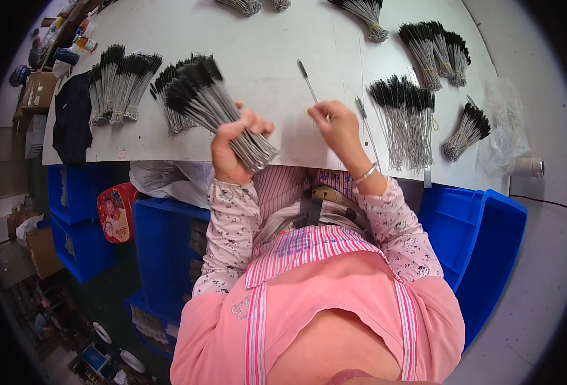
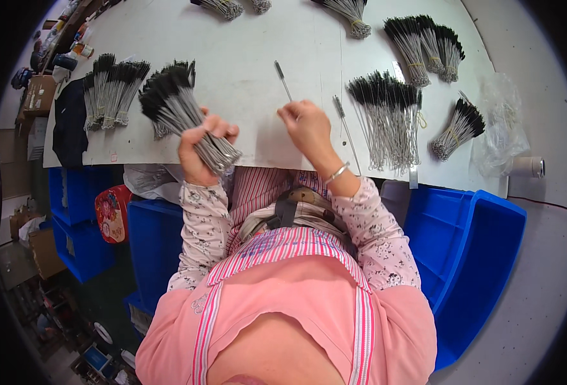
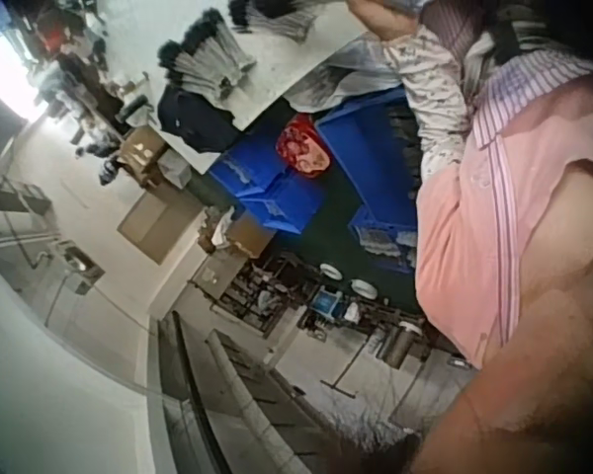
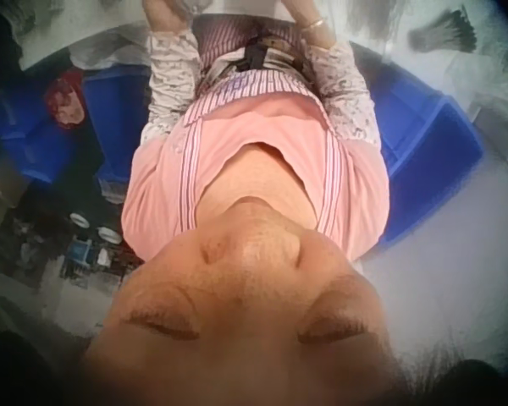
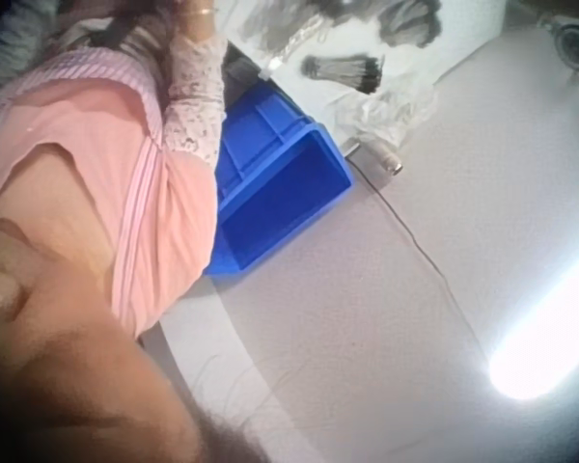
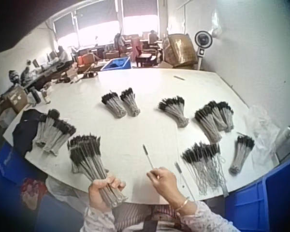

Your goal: The person gathers bundles of metal wire brushes on a white table, aligns them, and secures them with rubber bands. They repeatedly pick up bundles, adjust the wires, and place the finished bundles into a blue bin.

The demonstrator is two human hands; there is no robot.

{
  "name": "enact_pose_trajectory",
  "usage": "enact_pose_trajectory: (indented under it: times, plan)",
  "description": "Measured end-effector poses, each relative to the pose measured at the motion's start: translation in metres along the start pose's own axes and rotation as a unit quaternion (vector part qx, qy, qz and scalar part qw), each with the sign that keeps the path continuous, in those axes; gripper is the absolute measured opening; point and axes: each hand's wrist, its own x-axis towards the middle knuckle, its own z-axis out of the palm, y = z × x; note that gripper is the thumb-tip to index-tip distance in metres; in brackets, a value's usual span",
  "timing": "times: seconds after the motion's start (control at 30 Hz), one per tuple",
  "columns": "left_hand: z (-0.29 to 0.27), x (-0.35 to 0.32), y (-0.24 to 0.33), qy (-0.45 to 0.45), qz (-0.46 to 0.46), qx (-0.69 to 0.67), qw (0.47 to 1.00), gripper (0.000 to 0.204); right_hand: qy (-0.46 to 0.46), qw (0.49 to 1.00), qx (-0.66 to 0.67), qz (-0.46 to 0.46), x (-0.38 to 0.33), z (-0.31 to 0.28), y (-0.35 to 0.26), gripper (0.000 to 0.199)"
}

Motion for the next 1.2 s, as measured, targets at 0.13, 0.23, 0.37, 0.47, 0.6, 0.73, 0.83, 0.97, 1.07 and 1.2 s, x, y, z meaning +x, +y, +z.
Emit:
enact_pose_trajectory:
  times: [0.13,0.23,0.37,0.47,0.6,0.73,0.83,0.97,1.07,1.2]
  plan:
    - [-0.025,-0.01,-0.017,0.062,-0.096,0.08,0.99,0.038,-0.011,0.994,-0.094,0.053,0.064,-0.002,0.016,0.014]
    - [-0.033,-0.013,-0.03,0.097,-0.173,0.087,0.976,0.036,0.017,0.986,-0.165,-0.01,0.104,0.002,0.057,0.018]
    - [-0.054,-0.013,-0.039,0.122,-0.244,0.01,0.962,0.033,0.137,0.976,-0.145,-0.084,0.11,0.007,0.075,0.02]
    - [-0.061,-0.014,-0.042,0.133,-0.257,-0.015,0.957,0.032,0.042,0.978,-0.203,-0.014,0.08,-0.002,0.034,0.021]
    - [-0.065,-0.016,-0.042,0.136,-0.263,-0.024,0.955,0.033,-0.139,0.942,-0.305,0.034,0.04,0.009,0.014,0.024]
    - [-0.066,-0.018,-0.038,0.133,-0.311,-0.044,0.94,0.042,-0.092,0.955,-0.278,-0.038,0.034,0.022,0.023,0.021]
    - [-0.065,-0.02,-0.036,0.124,-0.304,-0.075,0.942,0.049,-0.058,0.963,-0.265,0.008,0.047,0.014,0.013,0.017]
    - [-0.057,-0.022,-0.035,0.111,-0.265,-0.052,0.957,0.051,-0.003,0.97,-0.241,0.014,0.074,0.007,0.03,0.024]
    - [-0.062,-0.023,-0.034,0.101,-0.253,-0.047,0.961,0.053,-0.039,0.958,-0.276,0.061,0.091,0.001,0.039,0.02]
    - [-0.06,-0.022,-0.035,0.087,-0.254,-0.076,0.96,0.061,-0.081,0.957,-0.268,0.082,0.106,-0.006,0.055,0.021]
